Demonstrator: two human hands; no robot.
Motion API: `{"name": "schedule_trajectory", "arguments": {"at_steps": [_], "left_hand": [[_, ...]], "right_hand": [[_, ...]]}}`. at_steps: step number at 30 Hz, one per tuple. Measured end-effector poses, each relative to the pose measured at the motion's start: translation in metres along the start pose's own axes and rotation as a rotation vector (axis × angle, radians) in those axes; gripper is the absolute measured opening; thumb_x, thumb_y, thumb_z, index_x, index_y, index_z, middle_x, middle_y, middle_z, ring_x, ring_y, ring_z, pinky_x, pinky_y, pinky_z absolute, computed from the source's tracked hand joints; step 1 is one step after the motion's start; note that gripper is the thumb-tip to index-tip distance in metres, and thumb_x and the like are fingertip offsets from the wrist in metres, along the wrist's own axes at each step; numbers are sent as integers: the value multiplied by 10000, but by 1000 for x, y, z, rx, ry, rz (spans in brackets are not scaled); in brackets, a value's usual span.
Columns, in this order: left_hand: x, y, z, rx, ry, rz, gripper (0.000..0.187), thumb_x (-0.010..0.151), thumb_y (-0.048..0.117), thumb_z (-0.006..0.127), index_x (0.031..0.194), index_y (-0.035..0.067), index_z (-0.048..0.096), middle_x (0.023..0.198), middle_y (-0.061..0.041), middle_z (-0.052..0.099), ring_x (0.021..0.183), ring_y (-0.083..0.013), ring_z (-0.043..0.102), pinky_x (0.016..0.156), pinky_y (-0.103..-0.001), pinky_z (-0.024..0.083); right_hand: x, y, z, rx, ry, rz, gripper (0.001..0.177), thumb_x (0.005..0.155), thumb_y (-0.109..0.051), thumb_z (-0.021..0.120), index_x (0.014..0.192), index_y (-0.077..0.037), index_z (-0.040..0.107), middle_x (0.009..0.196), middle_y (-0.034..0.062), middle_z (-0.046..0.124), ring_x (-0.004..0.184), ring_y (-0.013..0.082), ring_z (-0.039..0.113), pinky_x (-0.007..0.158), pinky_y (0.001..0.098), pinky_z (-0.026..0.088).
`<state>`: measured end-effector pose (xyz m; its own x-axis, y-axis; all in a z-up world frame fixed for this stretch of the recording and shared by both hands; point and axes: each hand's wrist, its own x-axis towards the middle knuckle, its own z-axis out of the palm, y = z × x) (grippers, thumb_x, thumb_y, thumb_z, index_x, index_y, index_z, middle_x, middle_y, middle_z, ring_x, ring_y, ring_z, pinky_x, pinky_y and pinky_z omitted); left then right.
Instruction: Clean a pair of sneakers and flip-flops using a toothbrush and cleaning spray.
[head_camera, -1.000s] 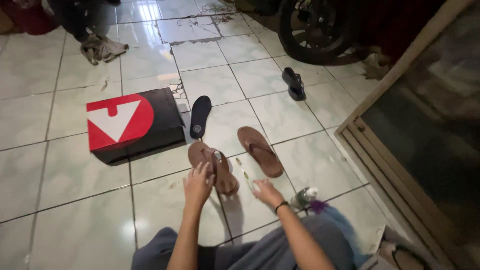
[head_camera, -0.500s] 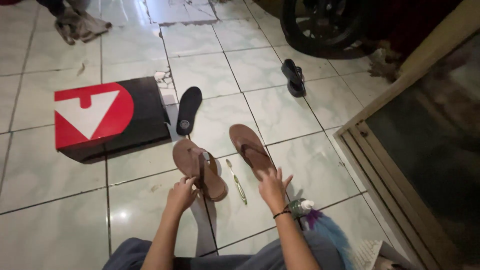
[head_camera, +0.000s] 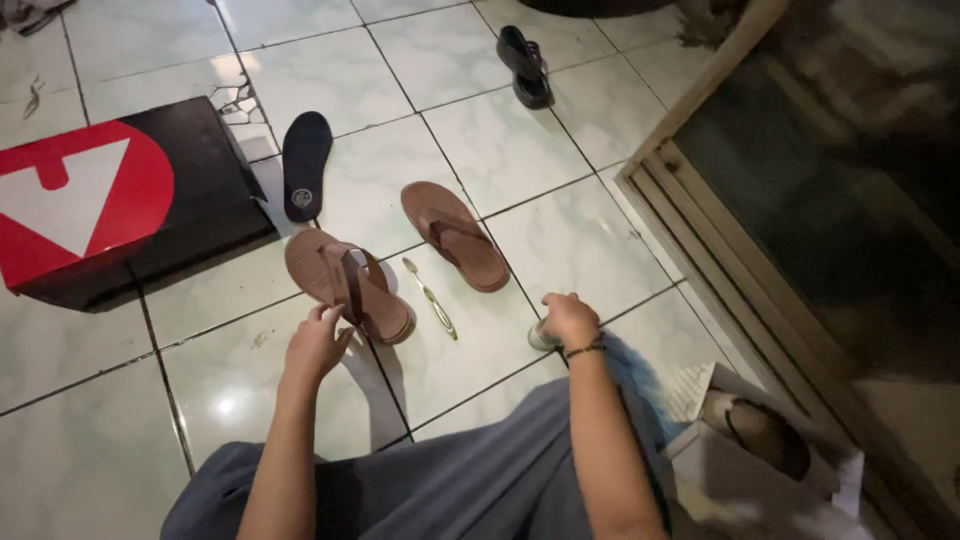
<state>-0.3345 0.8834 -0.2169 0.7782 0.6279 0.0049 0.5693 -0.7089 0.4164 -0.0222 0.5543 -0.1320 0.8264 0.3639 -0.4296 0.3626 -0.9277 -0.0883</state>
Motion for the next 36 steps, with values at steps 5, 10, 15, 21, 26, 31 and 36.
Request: {"name": "schedule_trajectory", "arguments": {"at_steps": [5,10,15,21,26,31,36], "left_hand": [[-9,13,-15,5,-19,-29,511,874,349,727,1356,215,623,1443,-130,565,1118,-382,650,898,-496,561],[-16,31,-18,84,-10,-62,524,869,372,727,1366,247,615,1461,-90,553,1142,-363,645,895,-504,558],[-14,40,-8,140,33,-68,533,858,381,718,1364,264,602,1508,-76,501,1204,-341,612,929,-572,511],[9,67,5,185,46,-135,601,871,345,693,1438,259,514,1549,-75,447,1249,-329,572,953,-595,476],[9,65,-9,166,-8,-100,654,856,316,691,1468,251,472,1563,-81,420,1274,-331,550,959,-586,474],[16,48,0,134,-14,-120,642,870,281,673,1476,262,463,1564,-89,424,1255,-334,566,958,-579,484],[15,53,-7,151,-25,-110,717,857,208,643,1532,258,407,1568,-111,418,1210,-346,593,905,-539,520]], "right_hand": [[5,-6,15,106,327,-158,206,838,-240,733,1022,-159,780,1063,138,755,1033,350,707,878,455,560],[-33,-62,-1,298,422,-242,234,725,-239,819,932,-138,781,945,138,758,923,353,718,822,451,566],[-31,-116,12,522,430,-531,193,771,-202,825,940,-119,779,888,139,759,842,333,739,756,412,578],[-35,-164,17,557,462,-743,118,871,-90,758,987,-79,744,867,147,734,808,311,736,688,407,565],[-22,-164,28,693,534,-885,244,876,-74,737,1115,-49,693,1076,123,744,960,304,720,815,382,561],[-34,-171,28,704,553,-914,526,933,-44,687,1439,-71,547,1325,157,666,1220,328,652,970,395,526],[-28,-175,34,755,403,-801,1080,843,-117,809,1638,-140,78,1398,230,589,1275,373,595,1003,424,507]]}}
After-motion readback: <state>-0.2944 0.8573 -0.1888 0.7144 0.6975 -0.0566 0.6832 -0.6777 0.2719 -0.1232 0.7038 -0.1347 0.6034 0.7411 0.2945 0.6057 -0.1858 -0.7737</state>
